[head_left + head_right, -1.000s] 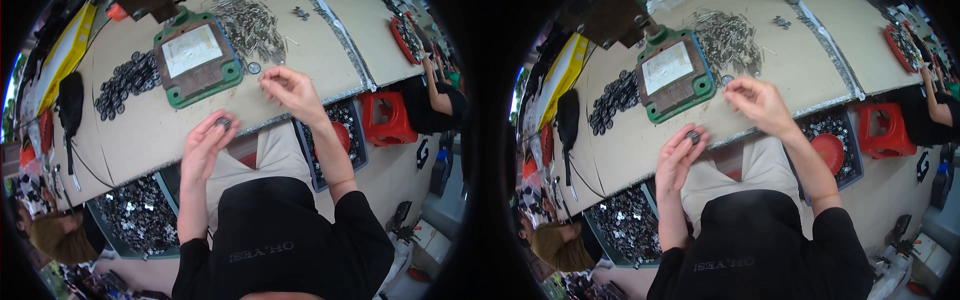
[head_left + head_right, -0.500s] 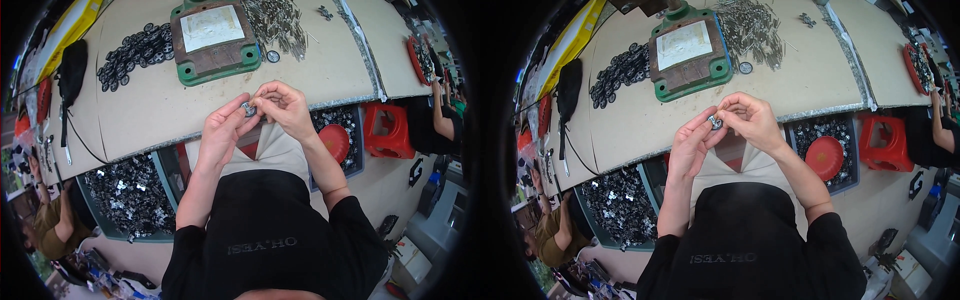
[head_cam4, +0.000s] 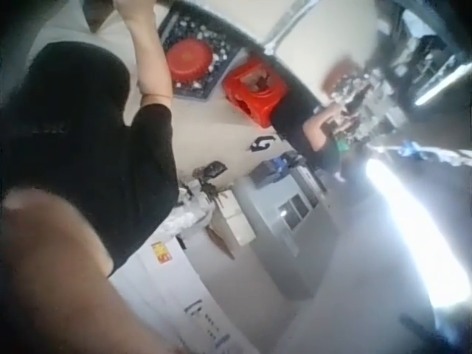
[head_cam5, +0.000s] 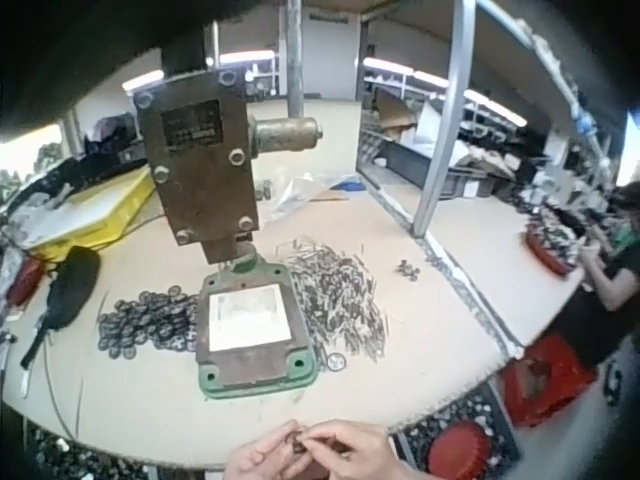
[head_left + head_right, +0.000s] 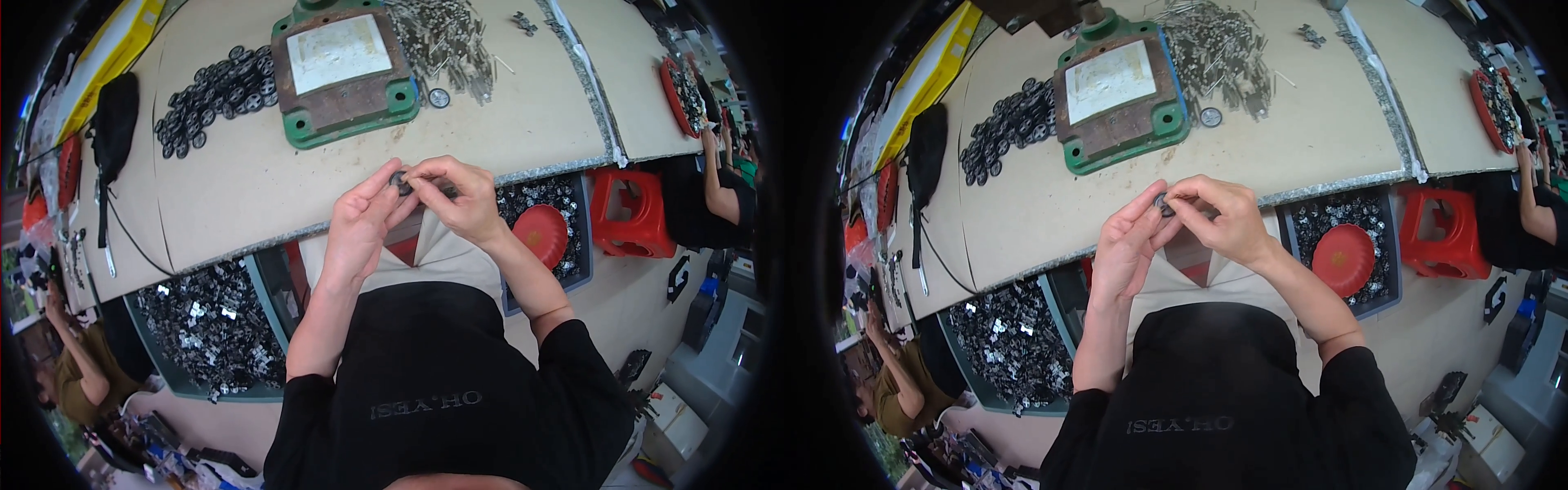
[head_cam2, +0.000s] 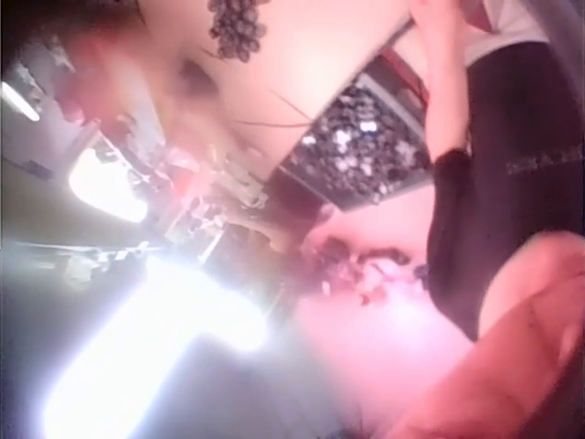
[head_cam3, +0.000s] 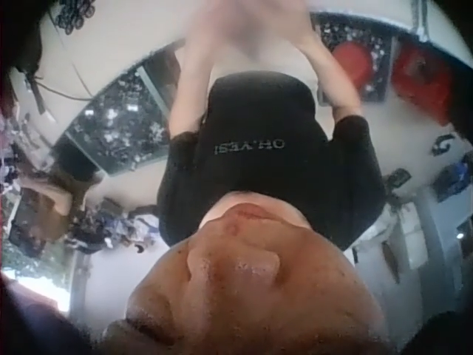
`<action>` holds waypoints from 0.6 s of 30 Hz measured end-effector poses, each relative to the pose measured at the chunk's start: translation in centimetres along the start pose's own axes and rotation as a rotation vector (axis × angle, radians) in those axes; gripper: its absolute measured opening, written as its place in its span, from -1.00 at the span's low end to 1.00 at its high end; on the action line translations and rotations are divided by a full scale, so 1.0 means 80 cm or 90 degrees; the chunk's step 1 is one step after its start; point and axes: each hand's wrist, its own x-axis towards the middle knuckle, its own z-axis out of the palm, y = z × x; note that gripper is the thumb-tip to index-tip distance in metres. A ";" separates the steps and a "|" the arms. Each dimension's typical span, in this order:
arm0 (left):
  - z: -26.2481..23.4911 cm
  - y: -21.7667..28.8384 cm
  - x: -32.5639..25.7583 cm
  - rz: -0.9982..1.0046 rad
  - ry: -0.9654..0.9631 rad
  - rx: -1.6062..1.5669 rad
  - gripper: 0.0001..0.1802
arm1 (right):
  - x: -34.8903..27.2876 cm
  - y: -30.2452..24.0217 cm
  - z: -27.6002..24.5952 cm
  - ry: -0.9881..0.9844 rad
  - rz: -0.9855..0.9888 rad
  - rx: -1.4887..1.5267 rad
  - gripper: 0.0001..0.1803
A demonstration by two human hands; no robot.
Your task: The person assembles small metal and plastic components using a manual press machine.
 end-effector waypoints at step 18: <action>-0.015 0.007 0.010 -0.002 -0.049 -0.042 -0.59 | 0.126 0.095 -0.158 0.101 0.240 -0.358 -0.83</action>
